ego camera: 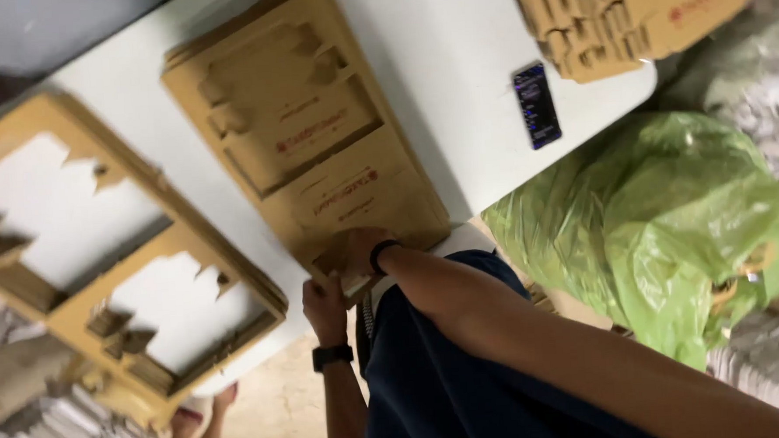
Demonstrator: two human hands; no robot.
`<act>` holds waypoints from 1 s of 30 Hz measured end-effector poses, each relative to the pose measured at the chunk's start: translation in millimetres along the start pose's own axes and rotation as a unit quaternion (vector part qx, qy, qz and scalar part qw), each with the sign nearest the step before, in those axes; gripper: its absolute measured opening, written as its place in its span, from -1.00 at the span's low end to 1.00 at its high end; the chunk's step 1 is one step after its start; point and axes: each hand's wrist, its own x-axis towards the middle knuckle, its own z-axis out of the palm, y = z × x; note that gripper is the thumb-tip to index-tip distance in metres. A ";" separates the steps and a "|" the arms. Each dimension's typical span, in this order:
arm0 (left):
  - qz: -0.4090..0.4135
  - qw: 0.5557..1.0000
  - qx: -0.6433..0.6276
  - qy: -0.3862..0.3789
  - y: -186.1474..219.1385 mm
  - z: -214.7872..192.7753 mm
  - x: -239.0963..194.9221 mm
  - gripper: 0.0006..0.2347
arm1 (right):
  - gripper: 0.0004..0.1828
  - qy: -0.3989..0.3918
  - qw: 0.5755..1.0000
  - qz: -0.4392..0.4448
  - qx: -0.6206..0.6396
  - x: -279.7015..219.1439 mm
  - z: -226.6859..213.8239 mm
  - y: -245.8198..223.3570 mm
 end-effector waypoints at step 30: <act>-0.117 0.624 -0.764 0.113 -2.1 88.6 -47.3 -0.68 | -0.51 -0.016 1.000 -0.008 -0.022 -53.6 -31.1 -8.9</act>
